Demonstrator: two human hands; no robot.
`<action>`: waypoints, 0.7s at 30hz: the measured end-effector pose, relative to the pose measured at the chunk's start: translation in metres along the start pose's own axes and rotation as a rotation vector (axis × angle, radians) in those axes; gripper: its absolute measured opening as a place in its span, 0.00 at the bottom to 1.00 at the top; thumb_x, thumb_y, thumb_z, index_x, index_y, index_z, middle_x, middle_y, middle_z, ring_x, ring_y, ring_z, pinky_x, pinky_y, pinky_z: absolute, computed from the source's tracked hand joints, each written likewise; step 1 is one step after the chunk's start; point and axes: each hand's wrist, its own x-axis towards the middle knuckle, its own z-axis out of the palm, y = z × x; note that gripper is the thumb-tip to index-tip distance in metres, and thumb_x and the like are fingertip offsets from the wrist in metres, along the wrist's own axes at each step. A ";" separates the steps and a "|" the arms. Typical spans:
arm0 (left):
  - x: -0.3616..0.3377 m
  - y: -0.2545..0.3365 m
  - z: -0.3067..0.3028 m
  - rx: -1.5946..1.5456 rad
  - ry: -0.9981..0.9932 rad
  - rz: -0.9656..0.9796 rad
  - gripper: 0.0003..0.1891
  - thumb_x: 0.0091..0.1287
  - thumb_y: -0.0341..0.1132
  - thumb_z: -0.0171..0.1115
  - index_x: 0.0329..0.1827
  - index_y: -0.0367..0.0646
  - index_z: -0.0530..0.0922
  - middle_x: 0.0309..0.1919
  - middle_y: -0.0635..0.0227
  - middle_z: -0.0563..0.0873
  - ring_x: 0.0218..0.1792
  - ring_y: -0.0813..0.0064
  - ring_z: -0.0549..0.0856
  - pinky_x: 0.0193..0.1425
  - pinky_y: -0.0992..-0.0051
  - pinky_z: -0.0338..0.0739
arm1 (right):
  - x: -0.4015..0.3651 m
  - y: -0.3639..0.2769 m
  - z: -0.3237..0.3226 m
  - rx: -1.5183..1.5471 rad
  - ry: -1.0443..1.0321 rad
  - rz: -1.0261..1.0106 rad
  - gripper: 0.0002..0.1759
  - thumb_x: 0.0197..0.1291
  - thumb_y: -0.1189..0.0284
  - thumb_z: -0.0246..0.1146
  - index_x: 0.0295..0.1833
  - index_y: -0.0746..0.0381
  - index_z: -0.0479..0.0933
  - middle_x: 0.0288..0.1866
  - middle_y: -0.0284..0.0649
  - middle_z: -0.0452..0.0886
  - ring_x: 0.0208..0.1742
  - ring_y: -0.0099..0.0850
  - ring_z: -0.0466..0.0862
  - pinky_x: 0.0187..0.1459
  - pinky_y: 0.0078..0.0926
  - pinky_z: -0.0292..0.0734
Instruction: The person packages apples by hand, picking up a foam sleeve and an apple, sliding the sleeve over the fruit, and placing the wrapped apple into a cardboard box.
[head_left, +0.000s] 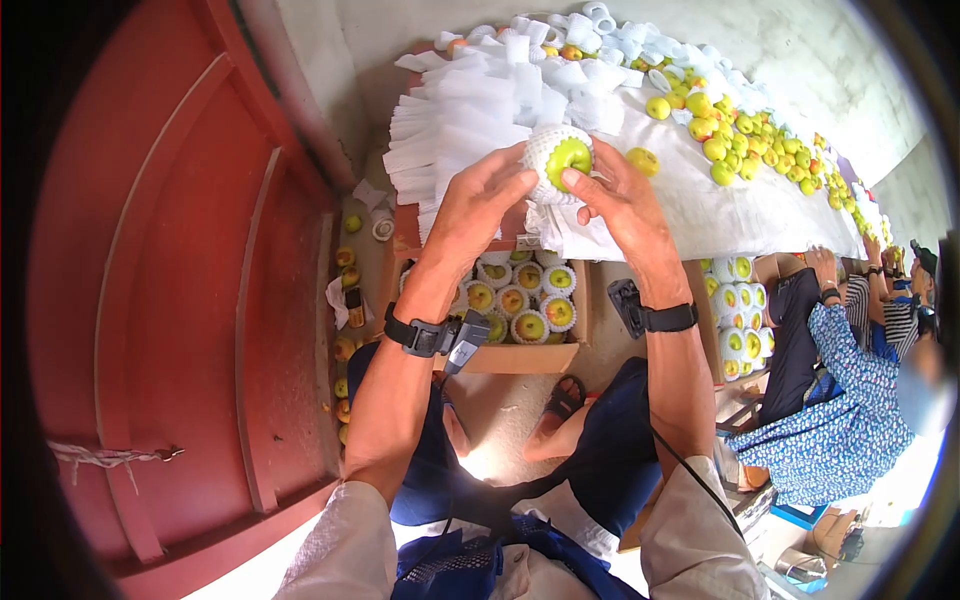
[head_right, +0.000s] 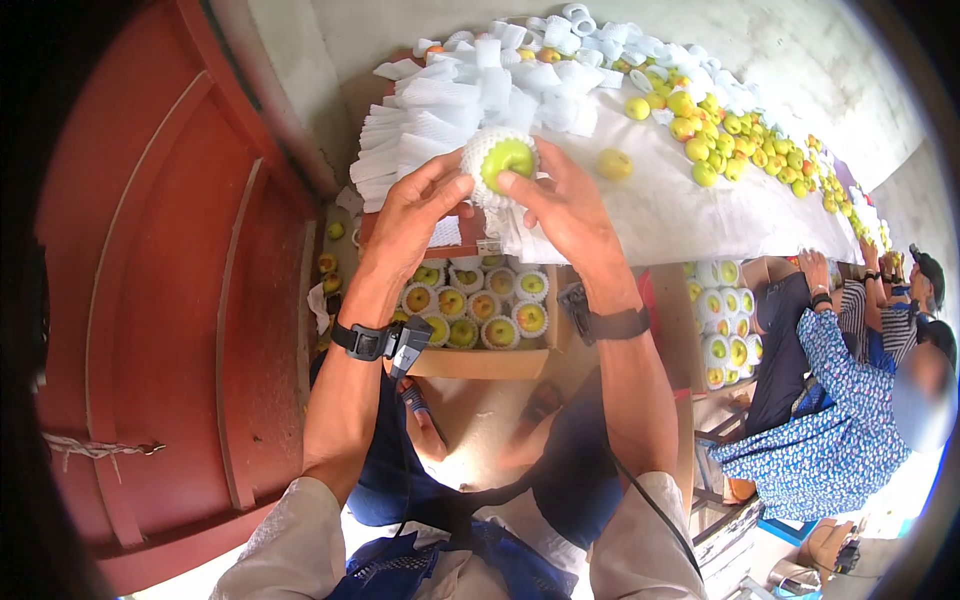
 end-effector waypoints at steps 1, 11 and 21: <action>0.001 -0.002 0.000 0.035 0.002 0.015 0.23 0.77 0.40 0.63 0.70 0.38 0.78 0.55 0.69 0.86 0.49 0.81 0.82 0.54 0.76 0.79 | 0.000 0.000 0.000 -0.008 0.009 -0.004 0.39 0.64 0.56 0.70 0.74 0.66 0.71 0.49 0.36 0.83 0.37 0.21 0.78 0.36 0.22 0.74; 0.000 0.002 0.006 0.023 0.012 0.000 0.25 0.77 0.44 0.63 0.70 0.38 0.78 0.55 0.70 0.86 0.52 0.81 0.81 0.57 0.76 0.77 | 0.000 0.000 0.003 -0.029 0.044 0.032 0.38 0.65 0.56 0.70 0.74 0.67 0.71 0.49 0.39 0.85 0.39 0.22 0.80 0.34 0.21 0.76; -0.009 0.000 0.001 -0.164 0.014 -0.150 0.23 0.74 0.41 0.66 0.66 0.35 0.80 0.55 0.67 0.86 0.52 0.79 0.81 0.55 0.75 0.77 | -0.008 0.017 0.006 0.013 -0.022 -0.032 0.44 0.59 0.69 0.74 0.78 0.69 0.63 0.67 0.56 0.74 0.36 0.27 0.84 0.32 0.25 0.79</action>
